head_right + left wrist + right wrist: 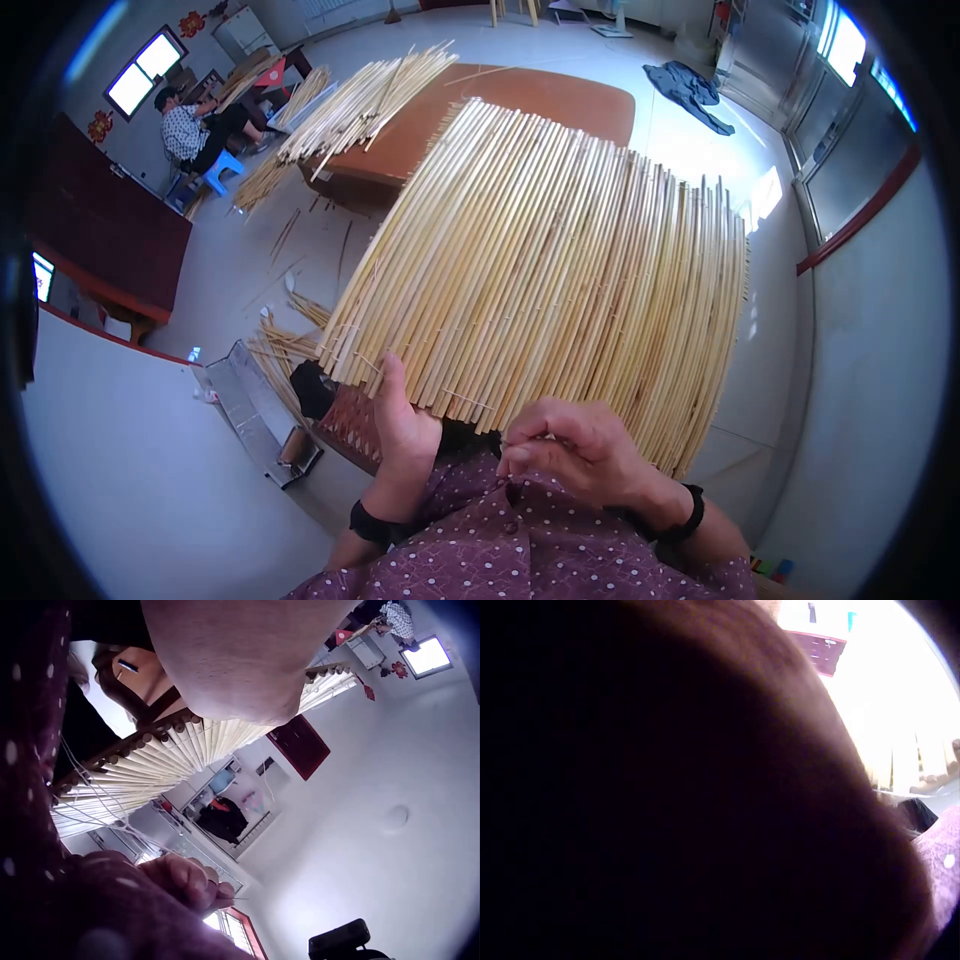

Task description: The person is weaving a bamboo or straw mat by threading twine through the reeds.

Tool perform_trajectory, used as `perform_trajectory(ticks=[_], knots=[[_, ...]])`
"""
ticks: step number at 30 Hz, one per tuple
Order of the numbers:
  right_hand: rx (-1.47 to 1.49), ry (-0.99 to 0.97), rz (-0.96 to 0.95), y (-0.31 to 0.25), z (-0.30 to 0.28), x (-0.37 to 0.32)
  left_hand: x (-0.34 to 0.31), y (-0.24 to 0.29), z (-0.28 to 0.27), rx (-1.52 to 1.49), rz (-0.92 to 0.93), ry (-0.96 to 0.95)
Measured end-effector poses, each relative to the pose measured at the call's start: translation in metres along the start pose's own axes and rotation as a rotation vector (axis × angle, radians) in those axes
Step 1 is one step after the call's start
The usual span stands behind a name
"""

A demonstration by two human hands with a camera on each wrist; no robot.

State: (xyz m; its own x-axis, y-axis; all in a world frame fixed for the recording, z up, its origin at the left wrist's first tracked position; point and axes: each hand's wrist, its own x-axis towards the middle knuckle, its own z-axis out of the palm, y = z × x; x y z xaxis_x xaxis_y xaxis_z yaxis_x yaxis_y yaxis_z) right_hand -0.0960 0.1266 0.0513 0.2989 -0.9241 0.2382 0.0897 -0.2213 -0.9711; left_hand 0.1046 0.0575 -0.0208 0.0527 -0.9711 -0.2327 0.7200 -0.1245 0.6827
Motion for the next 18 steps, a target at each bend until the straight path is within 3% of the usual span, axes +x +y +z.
perform_trajectory(ticks=[2, 7, 9, 12, 15, 17, 18], knots=[[0.004, 0.029, 0.056, 0.006, -0.003, 0.02, -0.01, -0.002, -0.005, 0.042, -0.005, -0.094], [-0.009, -0.024, 0.224, 0.047, 0.013, 0.067, -0.008, -0.001, -0.031, 0.148, -0.13, -0.079], [-0.021, -0.009, 0.455, 0.067, 0.022, 0.078, -0.002, 0.003, -0.039, 0.017, -0.22, -0.113], [-0.136, -0.077, 0.391, 0.081, 0.025, 0.08, 0.001, 0.015, -0.044, -0.035, -0.319, 0.006], [-0.204, -0.097, 0.267, 0.082, 0.022, 0.085, 0.007, 0.041, -0.055, 0.31, -0.409, 0.012], [-0.222, -0.121, 0.282, 0.081, 0.019, 0.087, 0.015, 0.063, -0.067, 0.58, -0.484, -0.006], [-0.243, -0.134, 0.294, 0.08, 0.019, 0.088, 0.02, 0.068, -0.071, 0.577, -0.492, 0.004]])
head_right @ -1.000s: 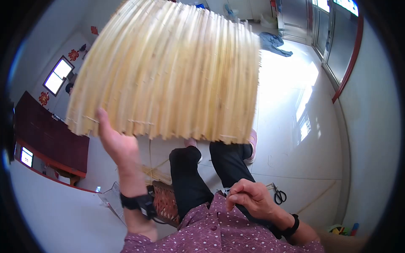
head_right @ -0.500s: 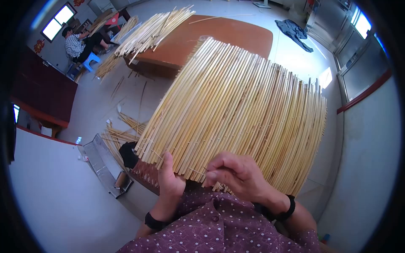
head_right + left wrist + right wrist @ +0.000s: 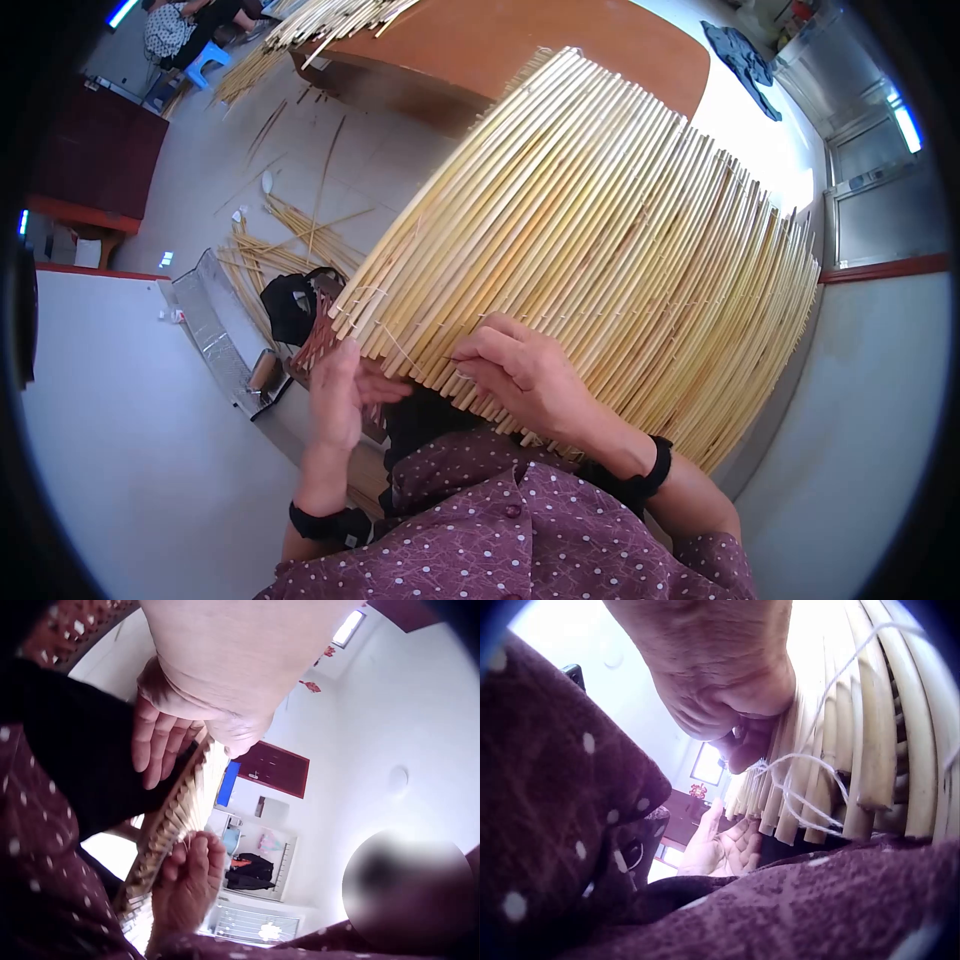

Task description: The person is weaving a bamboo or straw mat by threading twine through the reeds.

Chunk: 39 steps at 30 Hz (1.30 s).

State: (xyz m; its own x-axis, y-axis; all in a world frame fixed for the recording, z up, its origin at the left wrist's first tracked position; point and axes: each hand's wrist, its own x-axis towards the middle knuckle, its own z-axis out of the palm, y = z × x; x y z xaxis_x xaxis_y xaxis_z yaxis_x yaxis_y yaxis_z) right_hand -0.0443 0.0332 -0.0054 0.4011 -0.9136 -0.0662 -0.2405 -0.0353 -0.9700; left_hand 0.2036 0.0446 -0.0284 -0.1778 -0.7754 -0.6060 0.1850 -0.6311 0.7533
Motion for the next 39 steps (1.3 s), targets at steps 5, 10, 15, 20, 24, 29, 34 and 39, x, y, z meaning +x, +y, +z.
perform_trajectory(ticks=[5, 10, 15, 20, 24, 29, 34, 39], knots=[[-0.058, -0.033, -0.006, -0.008, 0.003, 0.007, 0.016, 0.012, 0.006, -0.168, 0.287, 0.063], [-0.084, -0.059, -0.083, -0.011, 0.012, 0.025, 0.023, 0.008, 0.008, -0.33, 0.233, 0.046], [-0.353, 0.062, -0.259, -0.012, 0.027, 0.044, 0.022, 0.0, 0.007, -0.367, 0.208, 0.034], [-0.432, 0.045, -0.229, -0.012, 0.028, 0.053, 0.022, -0.004, 0.01, -0.368, 0.228, 0.062], [-0.437, 0.048, -0.275, -0.009, 0.027, 0.059, 0.022, -0.006, 0.01, -0.378, 0.236, 0.064], [-0.365, 0.025, -0.221, -0.016, 0.023, 0.06, 0.022, -0.007, 0.01, -0.393, 0.256, 0.062], [-0.418, -0.057, -0.165, -0.018, 0.017, 0.063, 0.022, -0.007, 0.008, -0.398, 0.256, 0.057], [-0.043, -0.184, -0.298, -0.01, 0.02, 0.067, 0.023, -0.007, 0.005, -0.374, 0.256, 0.011]])
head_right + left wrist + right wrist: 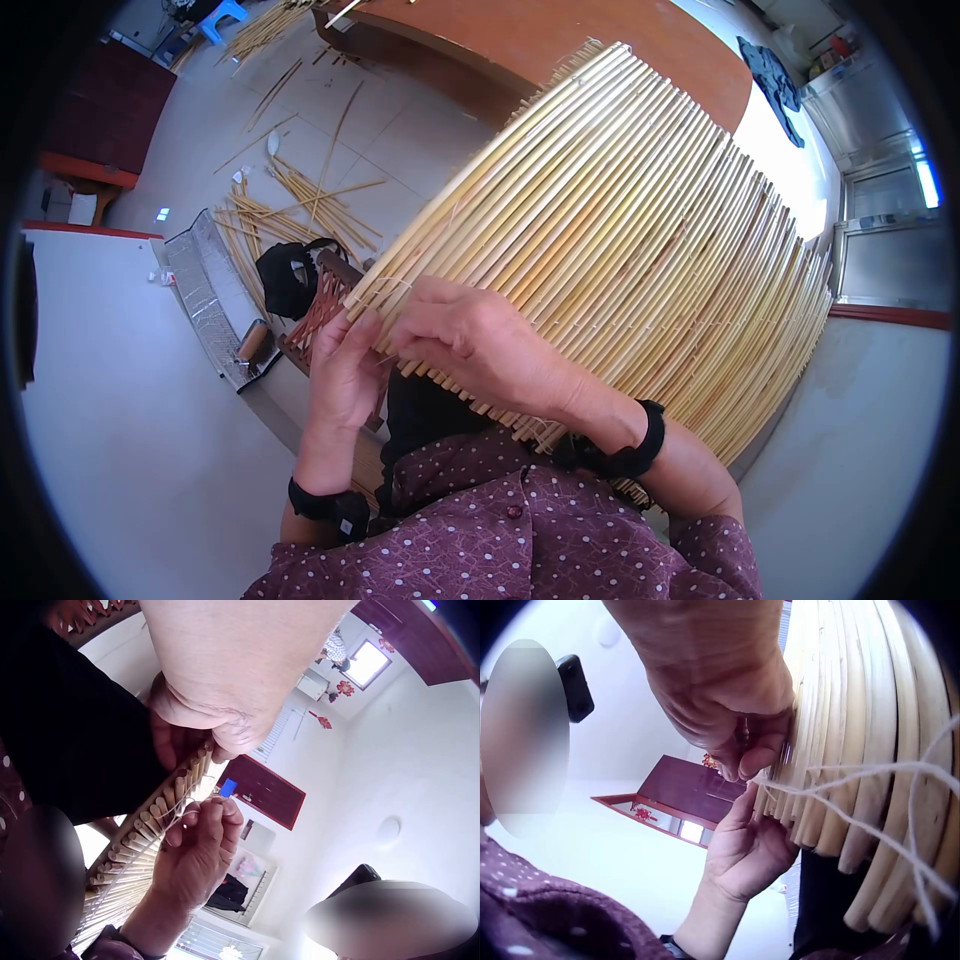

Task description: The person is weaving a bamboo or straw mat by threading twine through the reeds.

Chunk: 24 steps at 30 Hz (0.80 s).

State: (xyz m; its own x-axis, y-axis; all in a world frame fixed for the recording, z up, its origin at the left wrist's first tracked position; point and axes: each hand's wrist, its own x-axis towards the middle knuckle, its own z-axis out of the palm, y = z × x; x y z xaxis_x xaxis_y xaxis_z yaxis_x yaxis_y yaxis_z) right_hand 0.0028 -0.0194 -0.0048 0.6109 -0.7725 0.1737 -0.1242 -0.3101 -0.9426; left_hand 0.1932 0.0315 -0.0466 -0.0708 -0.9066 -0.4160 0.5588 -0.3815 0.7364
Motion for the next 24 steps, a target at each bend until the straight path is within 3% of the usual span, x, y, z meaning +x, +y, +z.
perform_trajectory(ticks=[4, 6, 7, 9, 10, 13, 15, 17, 18, 21, 24], knots=[[0.113, 0.165, 0.189, -0.002, -0.004, -0.016, -0.003, 0.001, 0.001, 0.016, -0.004, 0.05], [0.39, 0.265, 0.282, -0.001, -0.008, -0.027, -0.008, -0.001, -0.006, 0.191, 0.267, 0.305], [0.392, 0.27, 0.28, -0.004, -0.007, -0.031, -0.014, 0.003, -0.008, 0.195, 0.267, 0.301], [0.54, 0.248, 0.197, -0.011, -0.005, -0.039, -0.03, 0.017, -0.006, 0.459, 0.574, 0.238], [0.571, 0.225, 0.192, -0.018, -0.004, -0.039, -0.04, 0.029, 0.013, 0.474, 0.479, 0.099], [0.619, 0.199, 0.088, -0.03, -0.001, -0.041, -0.06, 0.038, 0.066, 0.101, -0.136, -0.407], [0.671, 0.174, 0.056, -0.043, -0.015, -0.045, -0.061, 0.024, 0.07, 0.201, -0.107, -0.433], [1.184, 0.295, 0.049, -0.054, -0.026, -0.053, -0.059, 0.032, 0.051, 0.221, -0.142, -0.534], [1.213, 0.31, 0.06, -0.053, -0.036, -0.06, -0.059, 0.038, 0.043, 0.231, -0.187, -0.628], [1.253, 0.441, 0.04, -0.047, -0.055, -0.073, -0.064, 0.043, 0.046, 0.162, -0.221, -0.677], [1.217, 0.585, 0.055, -0.042, -0.081, -0.087, -0.065, 0.056, 0.033, 0.179, -0.1, -0.557]])
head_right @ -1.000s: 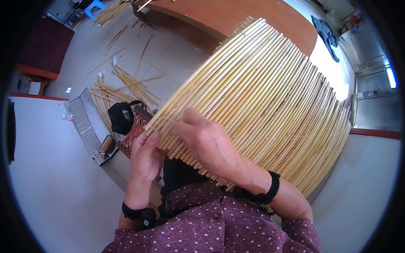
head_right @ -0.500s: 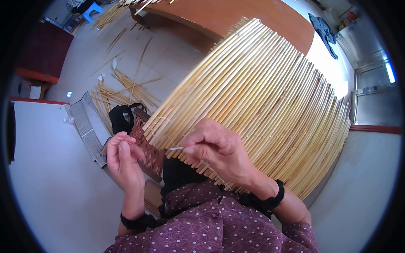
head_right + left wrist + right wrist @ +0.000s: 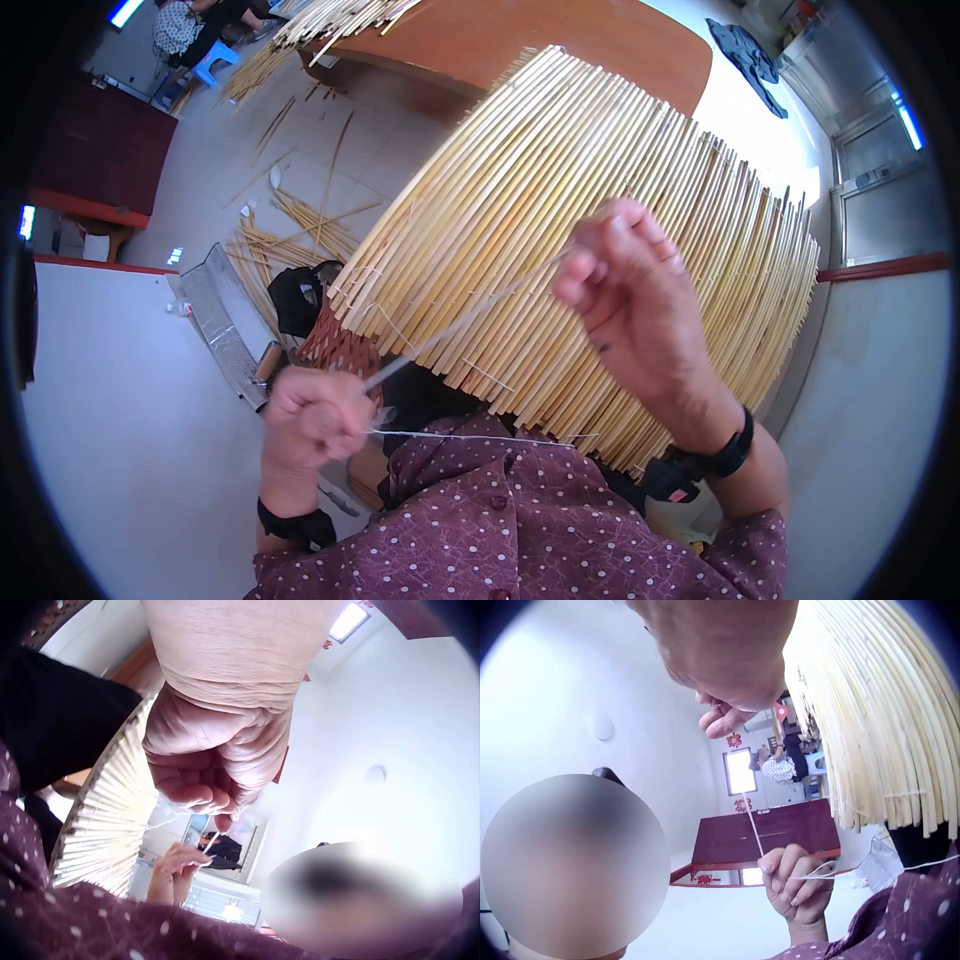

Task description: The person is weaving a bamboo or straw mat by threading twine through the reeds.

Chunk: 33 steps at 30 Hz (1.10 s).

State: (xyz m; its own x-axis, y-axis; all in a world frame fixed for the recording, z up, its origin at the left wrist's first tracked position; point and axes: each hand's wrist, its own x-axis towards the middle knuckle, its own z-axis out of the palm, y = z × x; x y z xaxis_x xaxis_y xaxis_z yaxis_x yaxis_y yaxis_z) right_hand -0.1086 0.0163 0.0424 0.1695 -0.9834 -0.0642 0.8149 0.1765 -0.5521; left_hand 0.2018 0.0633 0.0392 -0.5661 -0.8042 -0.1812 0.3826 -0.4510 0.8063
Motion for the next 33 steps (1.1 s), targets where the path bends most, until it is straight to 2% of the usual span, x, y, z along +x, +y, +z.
perform_trajectory(ticks=[1, 2, 4, 5, 7, 10, 12, 14, 15, 16, 17, 19, 21, 23, 25, 27, 28, 30, 31, 33], knots=[[-0.049, 0.033, -0.039, -0.013, -0.01, 0.001, -0.004, 0.005, -0.006, -0.036, 0.059, 0.094], [-0.087, 0.087, -0.113, -0.028, -0.019, 0.001, -0.009, 0.009, -0.012, -0.033, 0.06, 0.09], [-0.157, 0.212, -0.228, -0.056, -0.049, 0.0, -0.015, 0.013, -0.024, 0.033, 0.086, 0.283], [-0.167, 0.209, -0.28, -0.064, -0.061, -0.001, -0.015, 0.012, -0.023, 0.038, 0.088, 0.281], [-0.135, 0.376, -0.289, -0.075, -0.083, -0.006, -0.014, 0.009, -0.022, 0.07, 0.056, 0.435], [-0.239, 0.444, -0.395, -0.095, -0.145, -0.007, -0.02, 0.006, -0.038, 0.054, 0.038, 0.524], [-0.396, 0.514, -0.51, -0.128, -0.204, -0.008, -0.027, 0.009, -0.051, 0.029, 0.086, 0.517], [-0.467, 0.572, -0.571, -0.154, -0.229, -0.01, -0.036, 0.013, -0.063, 0.011, 0.181, 0.502], [-0.566, 0.652, -0.656, -0.163, -0.229, -0.011, -0.039, 0.014, -0.069, 0.011, 0.183, 0.504], [-0.665, 0.732, -0.741, -0.169, -0.23, -0.01, -0.04, 0.017, -0.073, -0.092, 0.275, 0.49], [-0.665, 0.729, -0.741, -0.172, -0.233, -0.011, -0.042, 0.016, -0.077, -0.195, 0.366, 0.474], [-0.93, 0.713, -0.823, -0.171, -0.227, -0.015, -0.045, 0.015, -0.075, -0.186, 0.414, 0.539], [-1.039, 0.654, -0.773, -0.149, -0.203, -0.015, -0.044, 0.013, -0.058, 0.099, 0.279, 0.463], [-1.522, 0.647, -0.448, -0.118, -0.165, -0.011, -0.03, 0.008, -0.028, 0.562, 0.166, 0.258], [-2.07, 0.238, -0.492, -0.085, -0.111, -0.007, -0.001, 0.008, 0.014, 0.835, 0.156, 0.016], [-1.98, 0.017, -0.488, -0.039, -0.046, -0.014, 0.017, 0.0, 0.043, 0.947, 0.174, -0.077], [-1.848, -0.125, -0.348, -0.023, -0.032, -0.021, 0.025, -0.007, 0.05, 0.945, 0.172, -0.076], [-1.24, -0.334, 0.111, 0.005, 0.005, -0.037, 0.038, -0.016, 0.059, 1.039, 0.322, -0.059], [-1.053, -0.377, 0.278, 0.013, 0.021, -0.04, 0.041, -0.015, 0.059, 1.04, 0.32, -0.059], [-1.109, -0.427, 0.212, 0.027, 0.014, -0.042, 0.045, -0.013, 0.058, 0.999, 0.399, 0.108]])
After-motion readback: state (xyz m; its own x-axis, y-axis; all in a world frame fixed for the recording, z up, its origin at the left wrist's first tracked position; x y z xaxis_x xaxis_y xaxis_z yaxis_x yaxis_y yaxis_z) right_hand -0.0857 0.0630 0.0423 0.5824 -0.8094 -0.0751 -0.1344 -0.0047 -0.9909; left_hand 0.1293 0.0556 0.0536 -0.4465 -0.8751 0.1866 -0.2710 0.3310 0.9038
